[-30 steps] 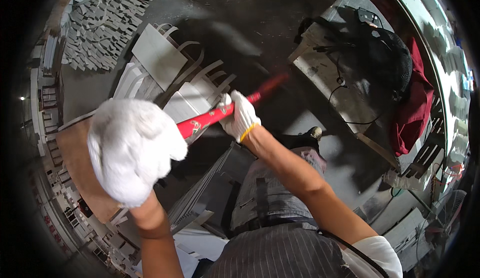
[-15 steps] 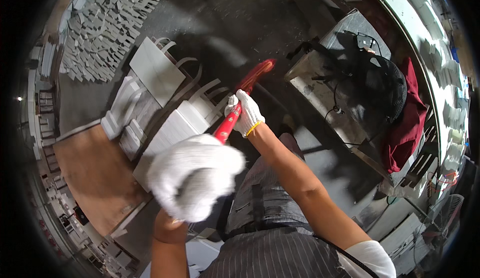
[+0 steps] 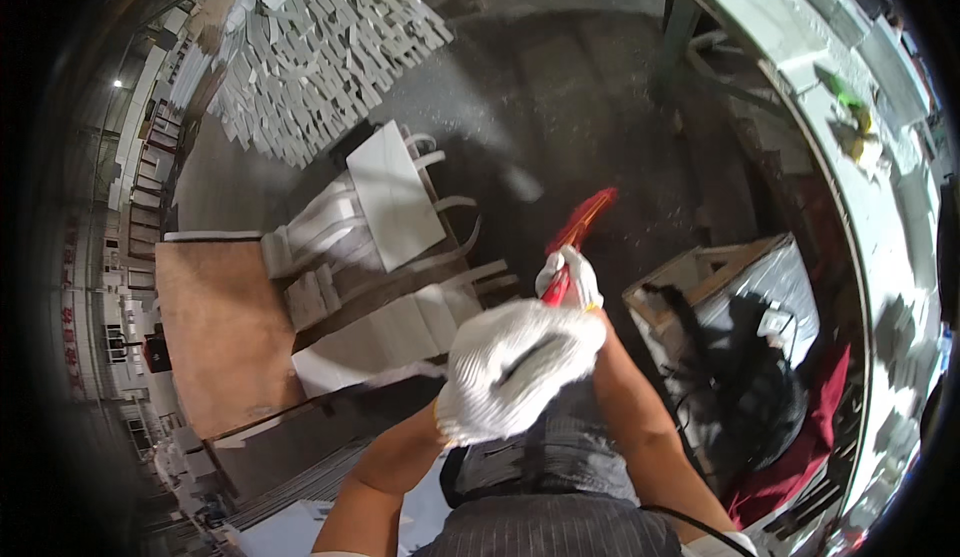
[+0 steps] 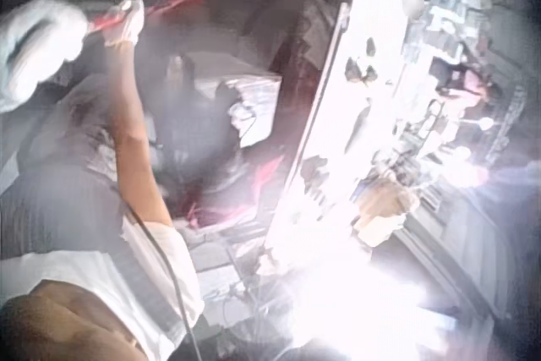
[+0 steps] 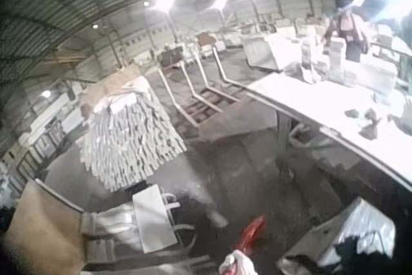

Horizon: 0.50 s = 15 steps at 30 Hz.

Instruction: The person sweeps debris and dust on a concrete workshop floor using a red broom. They move around the space, sweeping near workbenches, pallets, and a fan, while another person works nearby.

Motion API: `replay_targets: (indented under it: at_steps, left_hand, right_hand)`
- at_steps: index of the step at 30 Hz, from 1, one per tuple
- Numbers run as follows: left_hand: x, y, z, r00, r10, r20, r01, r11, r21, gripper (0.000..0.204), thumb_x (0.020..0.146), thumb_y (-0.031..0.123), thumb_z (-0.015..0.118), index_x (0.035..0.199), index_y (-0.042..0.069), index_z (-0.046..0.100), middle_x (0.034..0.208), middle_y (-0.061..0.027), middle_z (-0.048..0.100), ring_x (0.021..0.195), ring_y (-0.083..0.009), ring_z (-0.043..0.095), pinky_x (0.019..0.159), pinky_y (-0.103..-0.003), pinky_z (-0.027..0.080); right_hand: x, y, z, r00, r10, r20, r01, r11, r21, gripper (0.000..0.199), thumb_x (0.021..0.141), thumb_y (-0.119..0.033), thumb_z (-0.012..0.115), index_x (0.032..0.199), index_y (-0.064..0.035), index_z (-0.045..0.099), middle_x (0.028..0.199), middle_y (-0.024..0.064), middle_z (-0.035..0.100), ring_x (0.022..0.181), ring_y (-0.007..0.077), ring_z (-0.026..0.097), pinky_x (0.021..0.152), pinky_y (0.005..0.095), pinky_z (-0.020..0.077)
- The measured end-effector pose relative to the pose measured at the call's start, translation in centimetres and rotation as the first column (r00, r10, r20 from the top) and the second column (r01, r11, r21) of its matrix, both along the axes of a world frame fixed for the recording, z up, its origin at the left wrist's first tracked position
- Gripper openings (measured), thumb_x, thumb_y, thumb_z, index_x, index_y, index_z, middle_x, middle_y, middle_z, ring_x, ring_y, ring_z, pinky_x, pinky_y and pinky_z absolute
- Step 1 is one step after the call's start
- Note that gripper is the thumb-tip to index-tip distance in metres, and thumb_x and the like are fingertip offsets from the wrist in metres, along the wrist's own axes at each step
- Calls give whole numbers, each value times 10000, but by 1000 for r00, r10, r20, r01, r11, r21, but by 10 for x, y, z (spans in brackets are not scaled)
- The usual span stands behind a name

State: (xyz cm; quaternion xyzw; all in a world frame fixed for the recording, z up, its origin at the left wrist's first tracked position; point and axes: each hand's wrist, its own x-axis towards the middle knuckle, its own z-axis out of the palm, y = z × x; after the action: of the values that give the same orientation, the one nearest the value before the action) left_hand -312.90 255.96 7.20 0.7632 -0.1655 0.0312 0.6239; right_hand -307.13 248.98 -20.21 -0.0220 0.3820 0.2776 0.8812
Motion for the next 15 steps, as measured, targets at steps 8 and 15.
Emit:
replay_targets:
  at_steps: [8,15]
  left_hand:
    - [78,62,-32,943,332,33,-328,940,-91,214,927,153,554,951,-59,558,707,-128,613,576,-214,603,521,-307,495]
    - [193,76,-63,836,205,-509,-418,839,-349,229,951,139,566,1043,-70,567,731,-135,634,551,-183,618,414,-262,471]
  right_hand:
    - [61,14,21,982,-128,-137,51,887,-459,128,905,-122,522,816,-65,449,663,71,488,562,189,525,499,336,477]
    - [168,14,-61,958,-186,-217,119,950,-287,171,933,-112,496,768,-91,453,645,20,486,526,149,463,486,249,421]
